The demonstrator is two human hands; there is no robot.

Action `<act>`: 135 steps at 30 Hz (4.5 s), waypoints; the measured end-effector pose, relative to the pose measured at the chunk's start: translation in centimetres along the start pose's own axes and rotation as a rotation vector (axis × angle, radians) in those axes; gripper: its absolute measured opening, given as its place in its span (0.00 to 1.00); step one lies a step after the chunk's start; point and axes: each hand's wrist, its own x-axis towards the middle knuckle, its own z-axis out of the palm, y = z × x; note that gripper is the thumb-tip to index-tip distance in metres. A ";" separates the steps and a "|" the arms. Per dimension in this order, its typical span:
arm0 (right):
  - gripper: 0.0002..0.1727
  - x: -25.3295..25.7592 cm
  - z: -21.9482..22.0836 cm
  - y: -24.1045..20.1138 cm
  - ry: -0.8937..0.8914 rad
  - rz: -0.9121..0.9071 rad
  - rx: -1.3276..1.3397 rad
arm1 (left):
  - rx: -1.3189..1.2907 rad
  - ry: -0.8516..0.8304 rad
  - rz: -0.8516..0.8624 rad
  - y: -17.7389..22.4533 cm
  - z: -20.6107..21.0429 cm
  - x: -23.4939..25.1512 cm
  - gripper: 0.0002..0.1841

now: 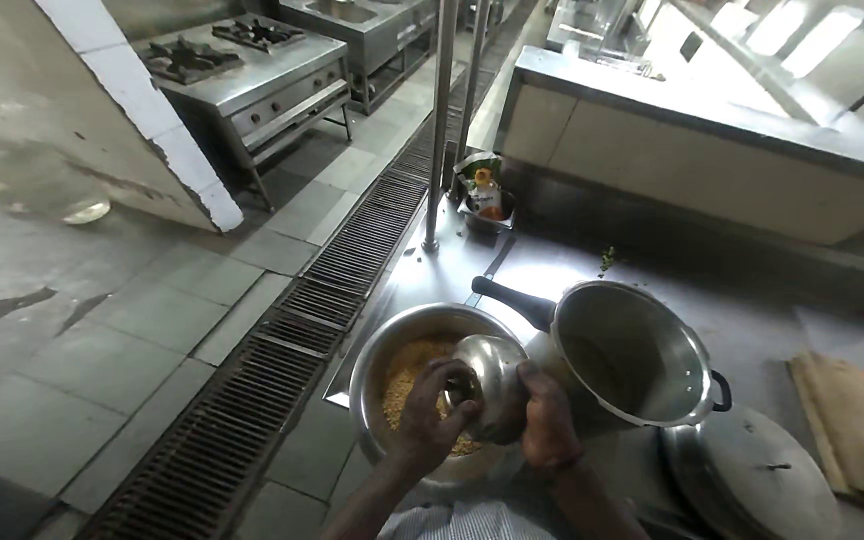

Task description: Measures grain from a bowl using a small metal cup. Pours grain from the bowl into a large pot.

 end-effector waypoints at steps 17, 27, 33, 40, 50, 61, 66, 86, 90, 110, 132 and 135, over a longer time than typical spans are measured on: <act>0.16 -0.3 1.0 -0.2 -0.010 -0.068 -0.053 | -0.213 0.120 -0.244 0.9 -0.1 0.6 0.15; 0.16 0.1 0.8 -0.5 -0.008 -0.076 -0.066 | -0.169 -0.069 -0.225 1.3 -0.6 1.2 0.02; 0.16 0.4 0.7 -0.5 -0.006 -0.102 -0.055 | -0.239 0.089 -0.224 0.8 0.3 1.0 0.15; 0.16 0.7 0.6 -1.0 0.010 -0.118 -0.044 | -0.055 0.070 0.038 0.1 0.5 0.7 0.04; 0.18 1.7 -0.4 -1.3 -0.019 -0.040 0.149 | 0.314 0.185 0.043 -0.6 -0.7 0.3 0.17; 0.14 0.7 -0.3 -0.9 -0.118 -0.192 -0.083 | 0.353 0.251 0.087 -0.2 -0.4 0.0 0.10; 0.15 0.6 -0.2 0.5 -0.216 -0.262 -0.329 | 0.348 0.215 0.289 2.1 0.1 0.8 0.17; 0.18 0.4 0.0 0.9 -0.376 -0.454 -0.691 | 0.373 0.213 0.269 3.2 -0.3 2.3 0.09; 0.18 0.2 0.0 1.2 -0.401 -0.504 -0.725 | 0.384 0.162 0.329 3.2 -0.5 3.4 0.06; 0.20 2.1 -0.8 0.6 -0.058 0.102 0.254 | 0.319 0.013 -0.034 -0.8 -3.7 0.5 0.25; 0.17 0.0 -0.1 -1.0 -0.034 -0.262 0.142 | -0.611 -0.243 -0.676 1.5 1.1 -2.3 0.09; 0.16 -0.2 0.2 -0.9 -0.070 -0.308 0.110 | -0.269 -0.074 -0.545 -0.4 0.4 -1.8 0.21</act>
